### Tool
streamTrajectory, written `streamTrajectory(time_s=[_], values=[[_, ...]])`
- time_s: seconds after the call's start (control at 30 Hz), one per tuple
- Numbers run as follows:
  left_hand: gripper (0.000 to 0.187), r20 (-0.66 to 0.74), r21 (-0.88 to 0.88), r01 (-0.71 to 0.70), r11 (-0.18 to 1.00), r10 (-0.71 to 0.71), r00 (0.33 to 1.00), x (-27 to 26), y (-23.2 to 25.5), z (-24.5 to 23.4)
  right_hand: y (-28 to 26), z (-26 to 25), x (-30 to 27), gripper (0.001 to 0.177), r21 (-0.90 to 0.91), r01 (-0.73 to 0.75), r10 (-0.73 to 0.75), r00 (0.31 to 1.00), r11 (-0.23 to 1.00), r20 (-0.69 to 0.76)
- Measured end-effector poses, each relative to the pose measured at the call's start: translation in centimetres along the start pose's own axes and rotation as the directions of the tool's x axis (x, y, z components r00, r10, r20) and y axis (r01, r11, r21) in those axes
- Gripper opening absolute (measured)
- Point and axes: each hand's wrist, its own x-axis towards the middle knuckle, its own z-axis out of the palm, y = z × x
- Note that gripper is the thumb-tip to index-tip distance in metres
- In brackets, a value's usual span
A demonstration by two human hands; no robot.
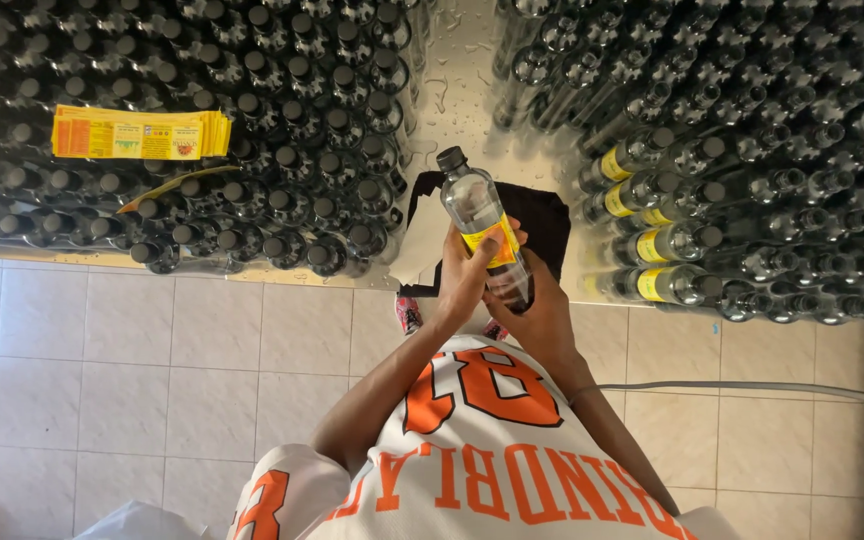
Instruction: The person is applying labels to plastic bottles and cleaning the sole of a black shoe using a cloth and liquid.
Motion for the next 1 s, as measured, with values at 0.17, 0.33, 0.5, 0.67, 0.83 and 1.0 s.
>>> streamTrajectory(time_s=[0.17,0.33,0.5,0.67,0.83,1.0], values=[[0.055,-0.02,-0.014,-0.002,1.0,0.002,1.0,-0.1,0.3,0.1,0.3,0.4,-0.3,0.09,-0.069,0.01,-0.012,1.0,0.998,-0.026],[0.052,-0.007,-0.018,0.014,1.0,-0.014,1.0,-0.1,-0.3,0.4,1.2,0.4,-0.4,0.087,-0.082,0.074,-0.081,0.993,0.994,-0.085],[0.058,0.047,-0.081,0.032,0.996,-0.028,0.998,-0.4,-0.4,0.8,1.1,0.2,-0.7,0.084,-0.02,0.07,-0.072,0.991,0.997,-0.111],[0.063,0.047,-0.035,0.047,0.998,-0.045,0.998,-0.8,-2.1,0.7,1.6,0.1,-0.5,0.087,-0.03,0.064,-0.068,0.99,0.997,-0.126],[0.064,0.019,-0.004,0.082,0.997,-0.082,0.996,-0.8,-1.3,1.0,2.5,0.2,-0.5,0.084,-0.048,0.06,-0.066,0.99,0.997,-0.127],[0.054,-0.082,-0.095,0.106,0.99,-0.114,0.99,-0.2,-0.2,1.8,3.5,0.4,-0.3,0.081,-0.158,0.102,-0.125,0.982,0.982,-0.141]])
